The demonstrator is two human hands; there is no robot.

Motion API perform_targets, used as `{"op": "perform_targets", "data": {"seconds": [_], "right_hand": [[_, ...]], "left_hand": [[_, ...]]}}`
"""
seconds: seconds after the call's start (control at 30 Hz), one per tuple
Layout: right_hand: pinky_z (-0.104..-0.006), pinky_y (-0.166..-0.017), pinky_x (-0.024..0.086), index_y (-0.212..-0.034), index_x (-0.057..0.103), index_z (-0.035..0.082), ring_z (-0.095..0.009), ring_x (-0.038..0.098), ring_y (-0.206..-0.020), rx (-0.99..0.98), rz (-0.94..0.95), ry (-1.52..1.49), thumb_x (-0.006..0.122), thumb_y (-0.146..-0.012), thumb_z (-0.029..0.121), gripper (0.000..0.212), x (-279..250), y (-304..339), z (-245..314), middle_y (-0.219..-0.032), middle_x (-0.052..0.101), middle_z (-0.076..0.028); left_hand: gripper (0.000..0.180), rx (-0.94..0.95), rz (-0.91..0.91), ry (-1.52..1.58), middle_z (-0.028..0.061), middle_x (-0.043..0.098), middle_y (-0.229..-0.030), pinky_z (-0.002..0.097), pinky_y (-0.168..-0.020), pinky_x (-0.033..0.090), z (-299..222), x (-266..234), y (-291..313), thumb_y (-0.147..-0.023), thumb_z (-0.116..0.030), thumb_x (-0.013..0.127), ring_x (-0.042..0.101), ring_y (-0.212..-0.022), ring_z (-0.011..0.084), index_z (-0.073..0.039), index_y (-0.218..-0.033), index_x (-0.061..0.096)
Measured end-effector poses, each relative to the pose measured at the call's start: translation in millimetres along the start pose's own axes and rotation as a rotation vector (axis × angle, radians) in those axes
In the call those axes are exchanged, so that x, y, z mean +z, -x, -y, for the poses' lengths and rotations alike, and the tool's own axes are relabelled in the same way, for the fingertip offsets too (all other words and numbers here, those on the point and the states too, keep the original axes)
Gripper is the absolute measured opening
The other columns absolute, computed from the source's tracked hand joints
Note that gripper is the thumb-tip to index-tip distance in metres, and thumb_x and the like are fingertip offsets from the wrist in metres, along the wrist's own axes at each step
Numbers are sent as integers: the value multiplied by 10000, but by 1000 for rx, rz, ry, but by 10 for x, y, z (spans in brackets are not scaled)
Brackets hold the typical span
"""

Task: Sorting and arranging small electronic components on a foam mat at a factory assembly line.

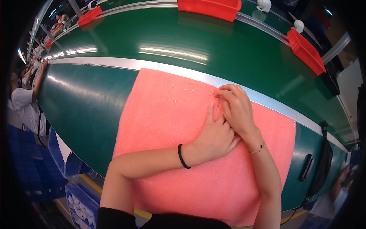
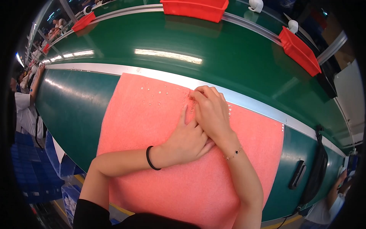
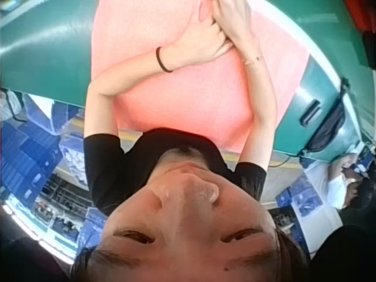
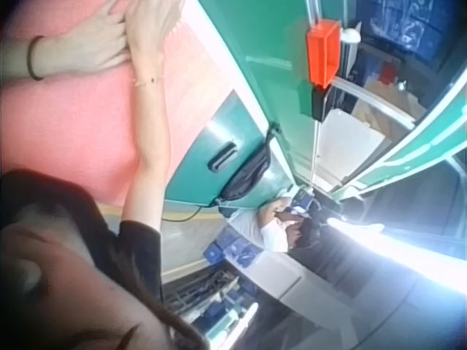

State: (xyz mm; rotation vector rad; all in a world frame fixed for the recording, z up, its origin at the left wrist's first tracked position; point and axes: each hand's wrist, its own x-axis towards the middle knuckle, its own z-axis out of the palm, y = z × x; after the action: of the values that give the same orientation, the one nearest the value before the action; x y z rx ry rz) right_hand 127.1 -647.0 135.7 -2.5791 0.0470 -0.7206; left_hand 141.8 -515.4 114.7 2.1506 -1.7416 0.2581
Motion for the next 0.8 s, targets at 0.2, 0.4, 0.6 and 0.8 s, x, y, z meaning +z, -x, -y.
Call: {"op": "perform_targets", "data": {"seconds": [0.2,0.4,0.6,0.8], "right_hand": [[-381,-778,485,-885,640,-14,-301,566,-909,57,-66,-82,469,-714,-91,254,-18,-1,27,-976,605,-121],[-370,-760,493,-872,635,-20,-284,563,-893,50,-64,-91,472,-711,-102,244,-6,4,6,-970,607,-118],[-372,-742,506,-815,641,-25,-278,567,-889,-25,-95,-89,497,-712,-101,193,1,9,18,-934,613,-116],[-357,-754,476,-779,668,15,-239,578,-874,-38,-104,-50,584,-697,-64,141,27,7,11,-855,627,-55]], "left_hand": [[519,-11,27,22,191,550,-1248,726,-1008,184,3,-21,0,-921,-393,486,448,-1241,351,3,-1251,544],[527,-6,22,22,188,544,-1253,724,-1012,184,9,-12,0,-921,-393,488,441,-1239,342,2,-1268,526],[516,-12,21,34,194,562,-1227,721,-1012,187,9,-23,-1,-922,-391,487,442,-1241,355,8,-1243,547],[506,-7,7,19,199,585,-1194,717,-1010,197,8,-6,4,-925,-399,475,455,-1236,369,10,-1202,583]]}}
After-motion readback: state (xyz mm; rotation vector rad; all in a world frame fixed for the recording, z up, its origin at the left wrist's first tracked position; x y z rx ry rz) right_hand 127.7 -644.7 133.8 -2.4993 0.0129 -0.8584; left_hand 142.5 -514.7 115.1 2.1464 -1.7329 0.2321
